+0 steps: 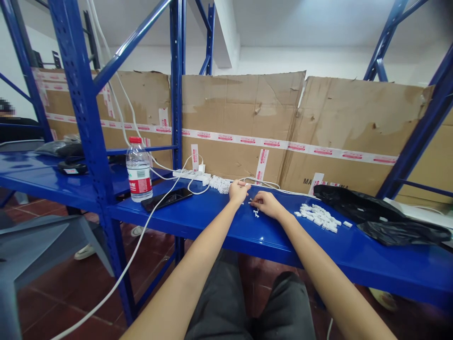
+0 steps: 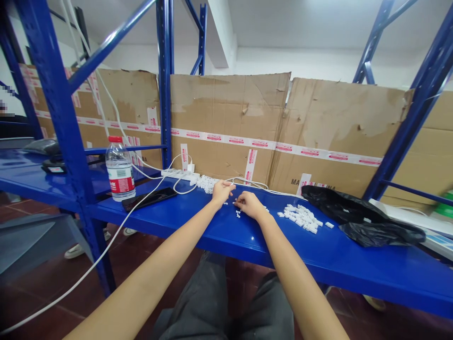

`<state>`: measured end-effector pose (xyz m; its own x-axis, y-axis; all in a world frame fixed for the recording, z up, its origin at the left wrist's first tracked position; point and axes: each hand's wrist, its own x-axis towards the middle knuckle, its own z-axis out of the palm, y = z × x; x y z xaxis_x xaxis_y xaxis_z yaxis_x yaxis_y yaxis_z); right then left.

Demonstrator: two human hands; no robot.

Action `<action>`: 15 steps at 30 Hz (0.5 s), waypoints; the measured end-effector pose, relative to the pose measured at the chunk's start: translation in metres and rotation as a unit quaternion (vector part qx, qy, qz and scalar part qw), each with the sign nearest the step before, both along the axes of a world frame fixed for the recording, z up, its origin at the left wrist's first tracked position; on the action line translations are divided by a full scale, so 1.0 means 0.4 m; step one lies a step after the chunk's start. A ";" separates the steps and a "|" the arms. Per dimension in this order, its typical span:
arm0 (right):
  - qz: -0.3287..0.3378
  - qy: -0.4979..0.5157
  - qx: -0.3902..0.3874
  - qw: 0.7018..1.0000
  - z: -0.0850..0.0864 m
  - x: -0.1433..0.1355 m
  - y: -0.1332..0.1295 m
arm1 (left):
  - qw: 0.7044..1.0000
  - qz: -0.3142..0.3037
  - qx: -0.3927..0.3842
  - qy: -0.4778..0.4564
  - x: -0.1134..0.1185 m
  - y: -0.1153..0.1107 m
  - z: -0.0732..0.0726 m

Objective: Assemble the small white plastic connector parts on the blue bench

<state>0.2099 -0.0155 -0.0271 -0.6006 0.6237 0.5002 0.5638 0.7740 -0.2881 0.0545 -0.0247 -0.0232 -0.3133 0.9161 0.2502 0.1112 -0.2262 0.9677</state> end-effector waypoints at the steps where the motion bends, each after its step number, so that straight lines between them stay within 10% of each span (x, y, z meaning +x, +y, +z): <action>1: -0.005 0.001 -0.001 1.000 -0.001 0.003 0.002 | 1.000 -0.008 -0.001 -0.003 0.000 -0.001 0.001; 15: 0.004 0.029 0.005 1.000 -0.003 0.002 0.007 | 0.992 -0.091 -0.034 -0.079 0.002 -0.008 0.009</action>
